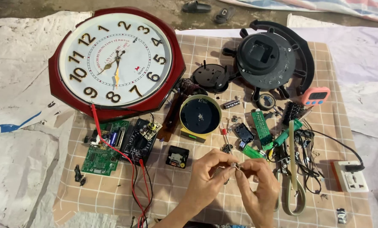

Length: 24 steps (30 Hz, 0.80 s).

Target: The person works on a small electronic component on a tiled floor, using scissors to cut a piece of black tape and wrapping it around the component. They then use a lighter to heat the taped area and continue adjusting the component with their hands.

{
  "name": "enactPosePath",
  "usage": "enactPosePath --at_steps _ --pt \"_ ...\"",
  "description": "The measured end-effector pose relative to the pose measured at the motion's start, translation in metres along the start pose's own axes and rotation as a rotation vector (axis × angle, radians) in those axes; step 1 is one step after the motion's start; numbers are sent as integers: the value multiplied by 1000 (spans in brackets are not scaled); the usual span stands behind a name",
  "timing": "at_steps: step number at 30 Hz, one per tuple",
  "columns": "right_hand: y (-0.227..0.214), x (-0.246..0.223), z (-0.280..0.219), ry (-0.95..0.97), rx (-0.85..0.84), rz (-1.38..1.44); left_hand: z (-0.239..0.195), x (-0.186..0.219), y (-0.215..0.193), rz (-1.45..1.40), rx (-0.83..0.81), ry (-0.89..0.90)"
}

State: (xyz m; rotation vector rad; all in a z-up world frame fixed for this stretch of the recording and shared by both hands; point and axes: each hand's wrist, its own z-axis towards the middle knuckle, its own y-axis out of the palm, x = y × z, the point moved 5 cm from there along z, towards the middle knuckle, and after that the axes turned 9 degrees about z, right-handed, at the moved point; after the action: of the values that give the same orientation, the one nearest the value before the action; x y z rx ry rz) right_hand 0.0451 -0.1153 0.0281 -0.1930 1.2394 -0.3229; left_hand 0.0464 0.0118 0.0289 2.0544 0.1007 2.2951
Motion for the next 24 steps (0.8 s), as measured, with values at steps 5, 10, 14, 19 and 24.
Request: enactPosePath --at_steps 5,10,14,19,24 --pt "-11 -26 0 -200 -42 -214 -2 39 1 406 -25 331" --pt "-15 -11 -1 -127 -80 -96 -6 33 4 371 -48 315" --pt "-13 -6 -5 -40 -74 67 -7 26 6 259 -81 204" --pt "-1 5 -15 -70 -57 175 -14 6 10 107 -87 96" --pt "11 25 -41 42 -81 102 -38 -31 4 156 -33 -44"
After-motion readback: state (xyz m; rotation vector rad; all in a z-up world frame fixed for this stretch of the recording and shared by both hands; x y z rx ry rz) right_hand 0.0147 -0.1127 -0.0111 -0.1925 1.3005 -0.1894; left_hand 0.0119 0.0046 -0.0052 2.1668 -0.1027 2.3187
